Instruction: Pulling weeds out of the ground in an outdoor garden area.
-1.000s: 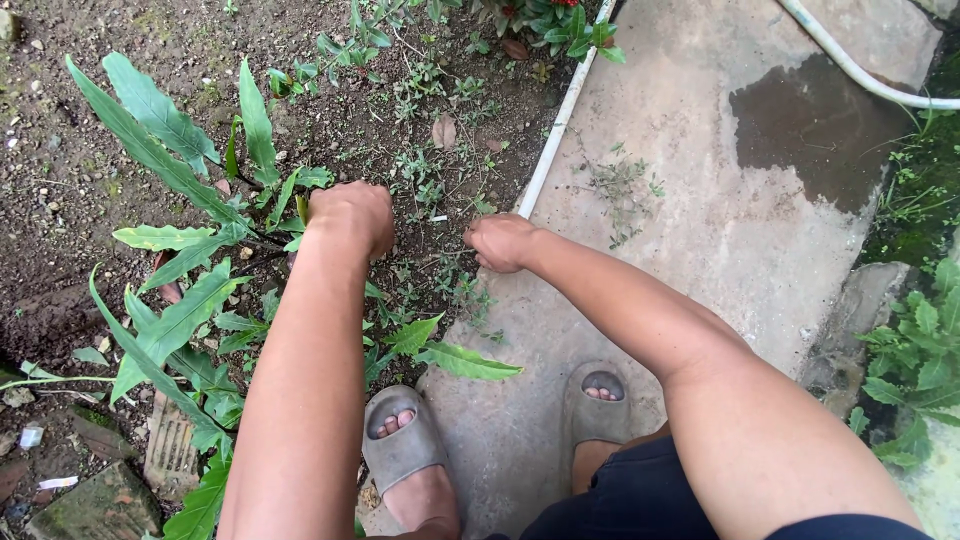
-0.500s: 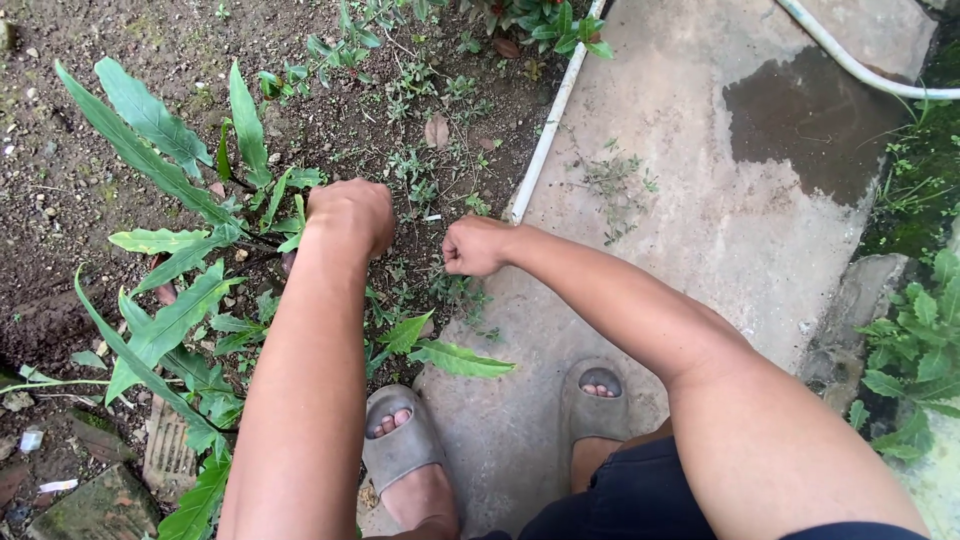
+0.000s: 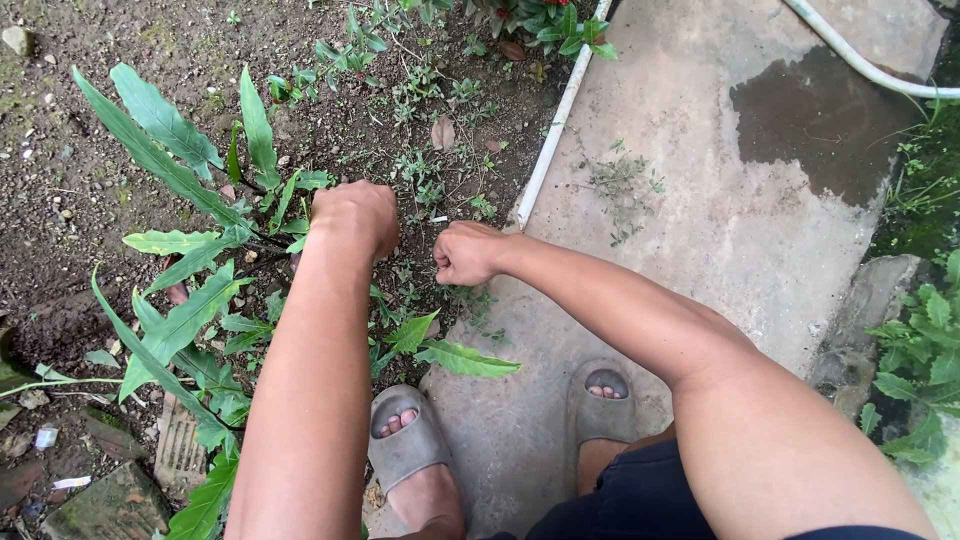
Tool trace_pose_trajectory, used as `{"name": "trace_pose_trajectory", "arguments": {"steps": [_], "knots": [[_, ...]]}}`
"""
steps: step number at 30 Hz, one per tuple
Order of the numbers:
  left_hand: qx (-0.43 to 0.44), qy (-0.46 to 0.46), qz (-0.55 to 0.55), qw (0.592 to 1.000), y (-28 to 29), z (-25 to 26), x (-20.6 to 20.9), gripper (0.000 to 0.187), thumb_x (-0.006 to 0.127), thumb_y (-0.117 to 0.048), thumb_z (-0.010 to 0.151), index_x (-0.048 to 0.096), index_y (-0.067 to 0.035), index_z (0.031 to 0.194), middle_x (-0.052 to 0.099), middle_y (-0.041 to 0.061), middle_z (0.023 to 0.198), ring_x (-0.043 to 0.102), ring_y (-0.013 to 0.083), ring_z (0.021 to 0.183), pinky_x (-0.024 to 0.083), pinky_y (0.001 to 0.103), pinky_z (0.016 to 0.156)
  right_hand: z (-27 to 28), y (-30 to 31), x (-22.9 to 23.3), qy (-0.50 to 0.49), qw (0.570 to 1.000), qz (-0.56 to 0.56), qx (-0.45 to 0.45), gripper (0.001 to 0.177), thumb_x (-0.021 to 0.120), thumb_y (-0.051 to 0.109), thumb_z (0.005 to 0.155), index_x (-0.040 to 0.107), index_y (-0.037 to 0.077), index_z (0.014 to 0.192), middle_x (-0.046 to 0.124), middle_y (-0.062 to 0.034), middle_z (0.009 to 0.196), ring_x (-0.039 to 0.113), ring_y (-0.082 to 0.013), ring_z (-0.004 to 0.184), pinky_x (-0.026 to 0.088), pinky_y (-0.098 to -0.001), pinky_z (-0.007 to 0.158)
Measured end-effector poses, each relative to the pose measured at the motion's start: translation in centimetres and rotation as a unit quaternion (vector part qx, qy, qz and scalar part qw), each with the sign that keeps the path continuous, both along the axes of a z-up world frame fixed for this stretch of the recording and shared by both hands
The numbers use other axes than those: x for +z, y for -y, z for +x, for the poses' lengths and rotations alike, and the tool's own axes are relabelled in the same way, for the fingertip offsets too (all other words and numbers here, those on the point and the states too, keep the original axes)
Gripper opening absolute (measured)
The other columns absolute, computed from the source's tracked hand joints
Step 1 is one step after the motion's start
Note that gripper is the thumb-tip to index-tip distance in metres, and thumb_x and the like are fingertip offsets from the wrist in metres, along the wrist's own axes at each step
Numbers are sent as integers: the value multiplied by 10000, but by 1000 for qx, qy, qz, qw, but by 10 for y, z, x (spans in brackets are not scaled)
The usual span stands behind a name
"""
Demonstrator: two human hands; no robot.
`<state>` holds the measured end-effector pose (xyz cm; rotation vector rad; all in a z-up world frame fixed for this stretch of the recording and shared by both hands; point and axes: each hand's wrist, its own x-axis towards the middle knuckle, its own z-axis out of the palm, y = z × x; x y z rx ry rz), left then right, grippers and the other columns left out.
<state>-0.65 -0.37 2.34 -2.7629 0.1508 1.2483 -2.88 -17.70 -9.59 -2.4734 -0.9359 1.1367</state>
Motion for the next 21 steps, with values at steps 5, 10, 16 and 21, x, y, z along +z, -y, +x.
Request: {"name": "trace_pose_trajectory", "arguments": {"steps": [5, 10, 16, 21], "knots": [[-7, -9, 4, 1000, 0, 0, 0, 276, 615, -156, 1021, 716, -103, 1273, 731, 112, 1289, 718, 248, 1152, 513, 439, 1055, 2, -1, 10, -9, 1000, -9, 18, 289, 688, 248, 852, 645, 49, 648, 649, -112, 623, 649, -255, 622, 553, -458, 698], [3, -18, 3, 1000, -6, -2, -1, 257, 574, -158, 1043, 709, -106, 1255, 738, 105, 1266, 729, 242, 1125, 528, 435, 1049, 14, 0, 20, 17, 996, -83, 37, 277, 722, 307, 855, 711, 61, 728, 693, -135, 747, 695, -283, 765, 571, -483, 766], [11, -26, 6, 1000, -17, -3, -9, 254, 561, -120, 1037, 718, -99, 1237, 737, 115, 1266, 741, 236, 1104, 556, 433, 1022, 15, 1, -21, 103, 977, -130, 132, 184, 609, 60, 776, 751, -25, 856, 727, -221, 932, 732, -364, 958, 601, -471, 902], [32, -12, -1, 999, -21, -4, -2, 293, 579, -104, 1011, 722, -118, 1266, 715, 109, 1319, 711, 251, 1169, 540, 433, 1043, 0, -20, -37, 98, 982, -68, 146, 219, 563, 74, 816, 743, -47, 843, 726, -228, 978, 673, -337, 1078, 518, -525, 996]]}}
